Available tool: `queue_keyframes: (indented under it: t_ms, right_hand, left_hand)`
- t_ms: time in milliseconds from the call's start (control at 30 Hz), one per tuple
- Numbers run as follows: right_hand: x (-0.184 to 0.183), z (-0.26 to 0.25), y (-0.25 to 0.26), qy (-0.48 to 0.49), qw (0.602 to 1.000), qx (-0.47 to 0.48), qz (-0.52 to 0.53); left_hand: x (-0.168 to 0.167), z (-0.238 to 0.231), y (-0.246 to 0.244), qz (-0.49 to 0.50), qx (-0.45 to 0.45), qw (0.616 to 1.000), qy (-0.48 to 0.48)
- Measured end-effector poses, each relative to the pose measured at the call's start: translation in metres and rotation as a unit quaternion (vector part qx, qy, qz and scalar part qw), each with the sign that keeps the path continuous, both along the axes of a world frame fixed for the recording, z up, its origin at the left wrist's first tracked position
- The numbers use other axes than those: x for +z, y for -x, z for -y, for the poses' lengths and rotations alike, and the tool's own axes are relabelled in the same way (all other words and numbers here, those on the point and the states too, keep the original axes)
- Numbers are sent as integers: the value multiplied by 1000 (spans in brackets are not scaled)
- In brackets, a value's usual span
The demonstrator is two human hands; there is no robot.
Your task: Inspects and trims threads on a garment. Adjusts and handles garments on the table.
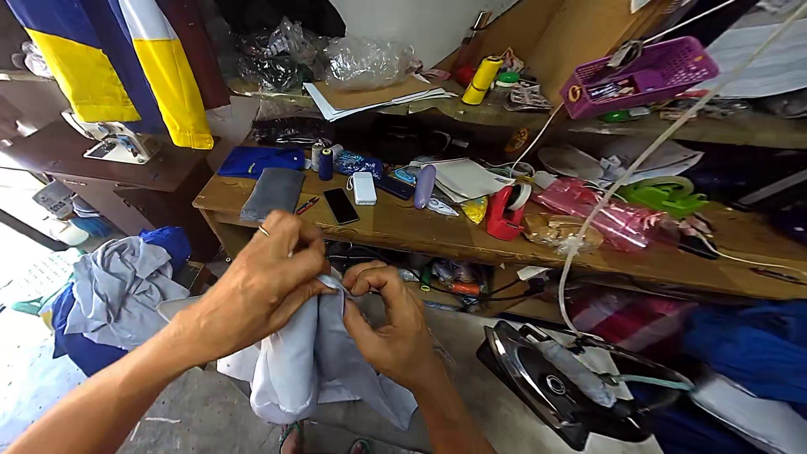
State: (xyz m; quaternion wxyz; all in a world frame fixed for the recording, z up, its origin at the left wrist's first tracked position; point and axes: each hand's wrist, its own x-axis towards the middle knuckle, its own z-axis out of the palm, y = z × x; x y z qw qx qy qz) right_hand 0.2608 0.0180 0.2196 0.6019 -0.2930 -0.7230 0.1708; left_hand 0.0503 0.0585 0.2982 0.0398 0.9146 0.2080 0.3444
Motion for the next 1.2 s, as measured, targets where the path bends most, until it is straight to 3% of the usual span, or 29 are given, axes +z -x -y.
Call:
queue_keyframes:
  t_ms: [167, 333, 500, 600, 767, 967, 1200]
  right_hand:
    - [43, -12, -8, -92, 990, -106, 7]
    - [72, -18, -22, -75, 989, -118, 41]
    - [101, -3, -8, -96, 992, -75, -20]
    - [114, 0, 1, -123, 988, -89, -7]
    - [107, -1, -11, -75, 982, -167, 40]
    - [71, -3, -50, 83, 991, -68, 82]
    - [61, -1, -96, -15, 1000, -5, 25]
  left_hand:
    - [71, 3, -2, -17, -19, 990, -139]
    - [116, 12, 3, -1, -9, 967, -253]
    - [113, 10, -6, -11, -19, 965, -261]
    - [108, 11, -20, -42, -27, 958, -283]
    - [124, 29, -17, -93, 10, 959, -268]
    - [140, 6, 12, -24, 28, 946, -323]
    - [201, -18, 46, 7, 96, 939, -329]
